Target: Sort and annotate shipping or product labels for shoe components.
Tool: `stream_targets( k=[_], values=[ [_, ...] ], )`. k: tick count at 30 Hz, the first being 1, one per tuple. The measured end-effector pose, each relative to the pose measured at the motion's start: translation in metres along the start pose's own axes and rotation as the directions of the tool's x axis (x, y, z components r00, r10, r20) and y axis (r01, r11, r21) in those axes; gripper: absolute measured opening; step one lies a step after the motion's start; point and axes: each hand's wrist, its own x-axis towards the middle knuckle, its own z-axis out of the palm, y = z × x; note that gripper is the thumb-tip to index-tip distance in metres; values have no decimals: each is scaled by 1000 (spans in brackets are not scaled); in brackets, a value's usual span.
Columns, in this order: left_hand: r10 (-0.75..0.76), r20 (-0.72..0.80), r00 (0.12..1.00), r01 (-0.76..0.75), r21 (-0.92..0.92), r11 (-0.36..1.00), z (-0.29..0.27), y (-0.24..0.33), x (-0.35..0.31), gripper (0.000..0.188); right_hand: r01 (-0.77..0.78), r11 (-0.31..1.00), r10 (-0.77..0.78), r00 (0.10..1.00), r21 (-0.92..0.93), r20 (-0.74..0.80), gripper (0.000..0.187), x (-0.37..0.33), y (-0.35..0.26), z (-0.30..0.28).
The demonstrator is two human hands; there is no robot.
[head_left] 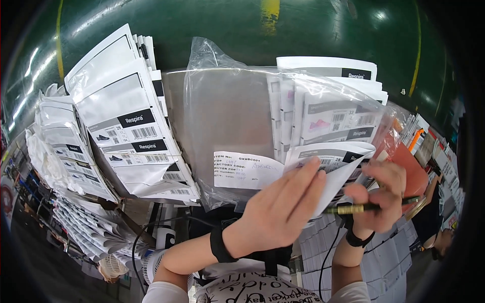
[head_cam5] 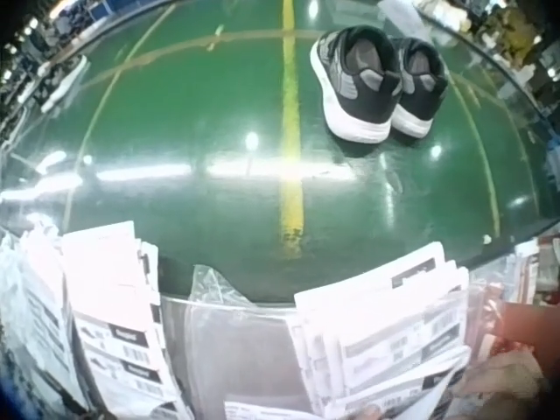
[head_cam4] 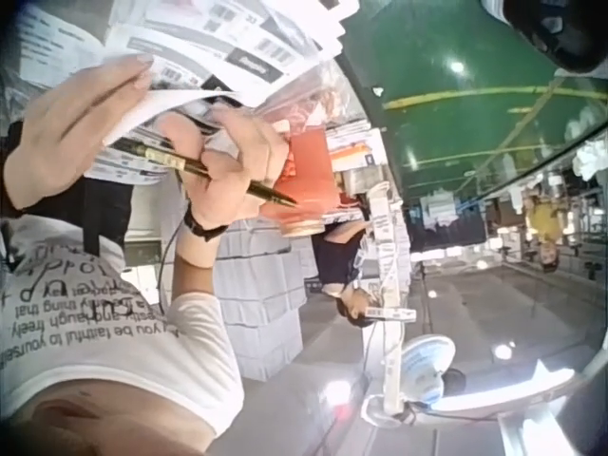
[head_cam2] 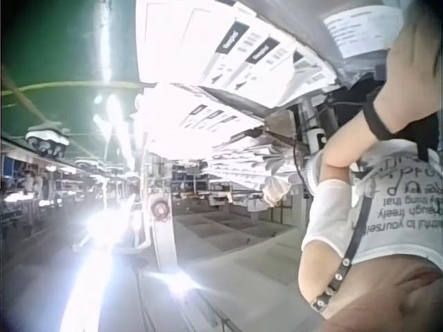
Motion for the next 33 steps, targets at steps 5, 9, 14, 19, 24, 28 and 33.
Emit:
stream_targets(
  k=[5, 9, 14, 19, 24, 28, 33],
  values=[
    [123, -14, 992, -118, 200, 973, 15, 9, -11, 18, 71, 958, 6, 964, 280, -264, 65, -18, 0, -11],
    [148, -21, 989, -140, 222, 965, 25, 7, -13, 18, -268, 716, 365, 931, 645, -19, 62, -2, -20, 0],
    [139, 24, 990, -135, 455, 880, 31, 10, -15, 13, -283, 684, 361, 932, 673, 26, 18, -15, 17, 32],
    [96, 119, 988, -148, 589, 795, 28, 11, -16, 7, -218, 624, 458, 880, 750, -125, 26, -18, 14, 60],
    [61, 171, 983, -163, 684, 711, 28, 10, -20, 12, -293, 786, 450, 875, 544, -179, 31, -20, 10, 50],
    [52, 205, 977, -183, 699, 691, 29, 8, -20, 11, -385, 704, 569, 808, 597, -150, 26, -14, 9, 52],
    [52, 248, 967, -218, 712, 667, 27, 9, -18, 12, -340, 826, 401, 915, 449, -46, 27, -8, 16, 50]
  ],
)
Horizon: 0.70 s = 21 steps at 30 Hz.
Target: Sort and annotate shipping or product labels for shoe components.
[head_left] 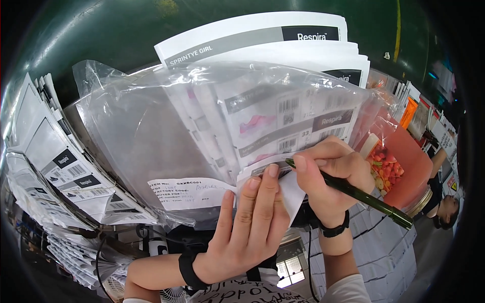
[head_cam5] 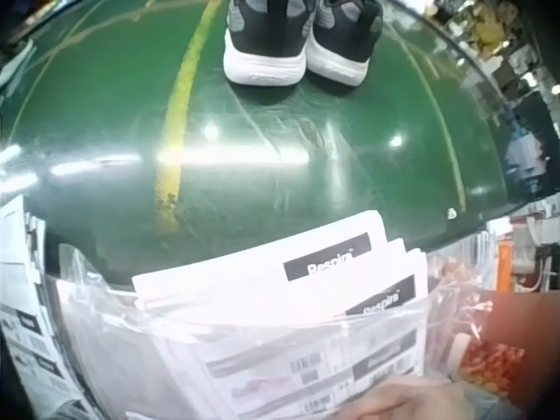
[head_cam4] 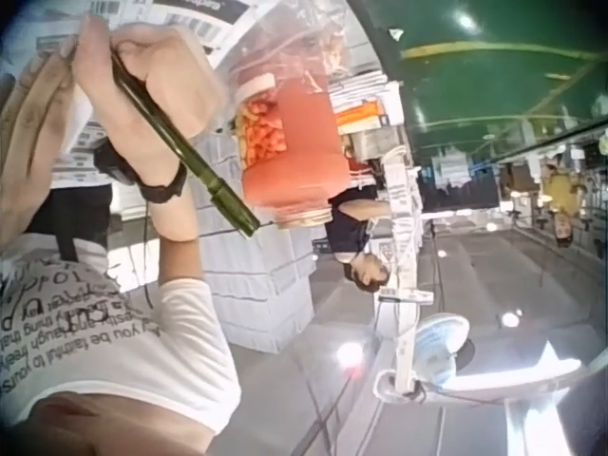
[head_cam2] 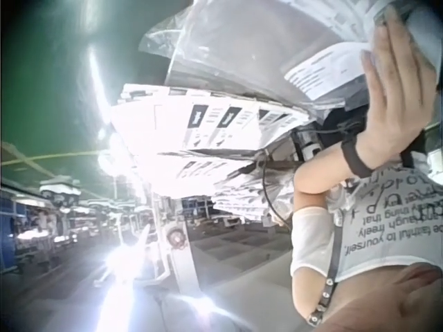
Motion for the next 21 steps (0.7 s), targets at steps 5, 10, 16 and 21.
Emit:
stream_targets(
  k=[5, 10, 16, 21],
  values=[
    [43, 7, 999, -42, -44, 998, 1, -1, 0, 10, 40, 999, -40, 999, 9, -25, 28, -1, 5, 5],
    [37, -11, 999, -38, -34, 999, 2, 1, 1, 9, 51, 998, -51, 998, -22, 24, 26, 1, 2, -1],
    [20, -6, 1000, -20, -34, 999, 2, 2, 1, 7, 5, 1000, -4, 999, 10, -49, 25, -2, 6, 5],
    [10, -19, 1000, -11, -11, 1000, 2, 3, 2, 6, 44, 999, -44, 999, -2, -29, 25, 0, 7, 3]
  ],
)
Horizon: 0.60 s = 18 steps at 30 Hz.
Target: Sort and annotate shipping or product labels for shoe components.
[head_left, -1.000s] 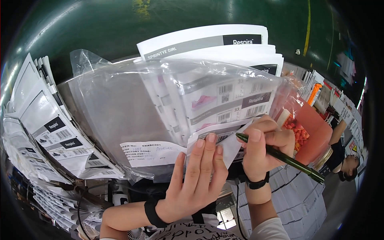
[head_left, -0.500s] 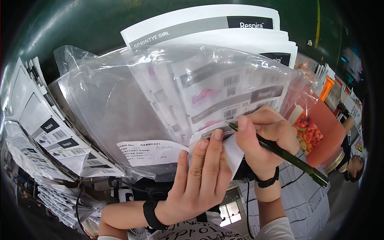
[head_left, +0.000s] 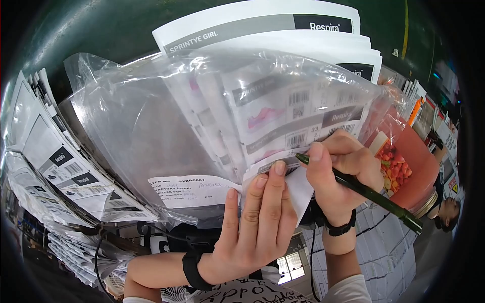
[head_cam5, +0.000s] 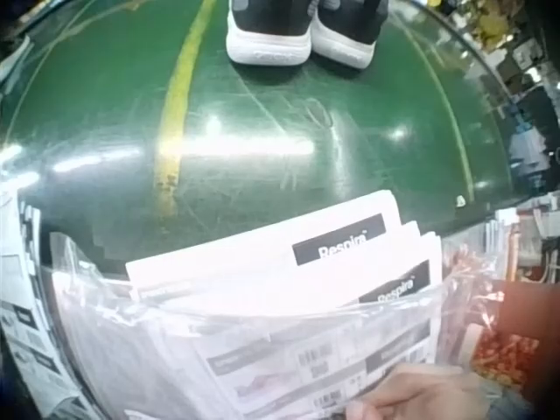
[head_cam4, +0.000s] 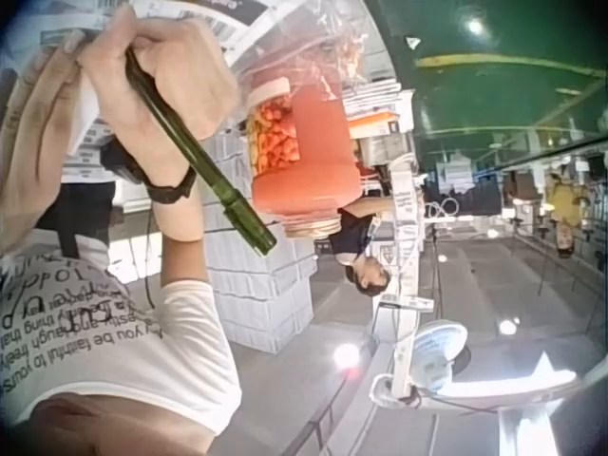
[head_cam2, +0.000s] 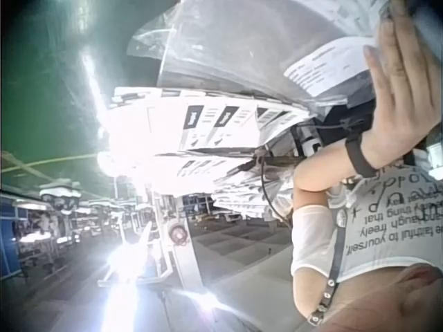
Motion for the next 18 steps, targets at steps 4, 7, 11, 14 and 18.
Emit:
stream_targets(
  k=[4, 7, 11, 14, 18],
  values=[
    [-12, -14, 1000, 12, 8, 1000, 2, 2, 0, 5, -84, 994, 87, 996, 68, -33, 26, -4, 1, -1],
    [-29, -24, 999, 29, 13, 999, 2, 3, 0, 5, -70, 997, 71, 996, 16, -49, 27, -2, -1, 1],
    [-33, -6, 999, 33, 11, 999, 0, 3, 1, 5, -59, 998, 59, 998, -28, 6, 28, -3, -1, -1],
    [-30, 2, 1000, 30, 16, 999, -1, 3, 1, 4, -59, 997, 61, 997, 50, -38, 28, -5, 2, 0],
    [-38, -8, 999, 38, 23, 999, 0, 4, 0, 5, -112, 959, 171, 961, 258, -216, 30, -11, 1, -1]
  ],
)
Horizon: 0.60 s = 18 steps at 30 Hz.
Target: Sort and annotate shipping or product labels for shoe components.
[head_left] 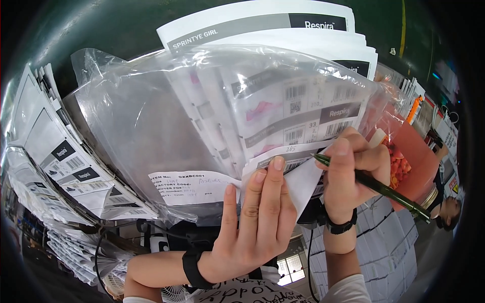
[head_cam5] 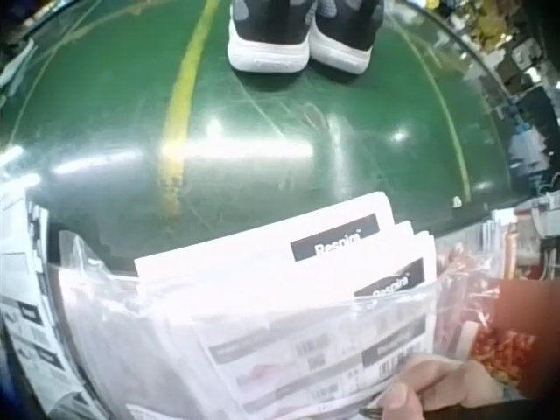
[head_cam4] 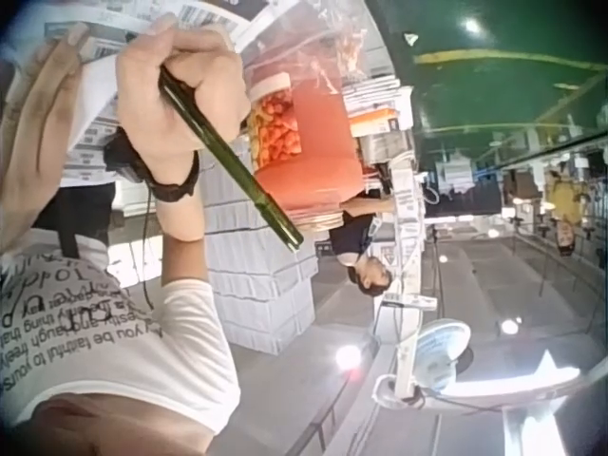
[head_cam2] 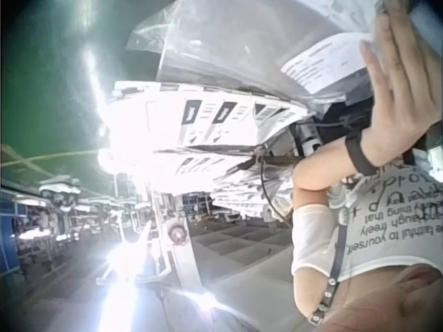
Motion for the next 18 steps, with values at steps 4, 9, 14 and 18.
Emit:
stream_targets(
  k=[4, 9, 14, 18],
  values=[
    [-2, -7, 1000, 2, 8, 1000, 0, 2, 1, 5, 133, 981, -106, 977, -141, 184, 32, 6, 3, 0],
    [-10, -9, 1000, 10, 17, 1000, 1, 2, 1, 5, 117, 972, -85, 983, -202, 160, 32, 5, 1, 3],
    [17, -11, 1000, -17, -8, 1000, 0, 1, 1, 6, 141, 948, -98, 982, -286, 160, 30, 6, 1, 0],
    [0, -7, 1000, -1, -11, 1000, -4, 0, 1, 7, 176, 966, -162, 983, -189, 89, 27, -2, 2, 0]
  ],
)
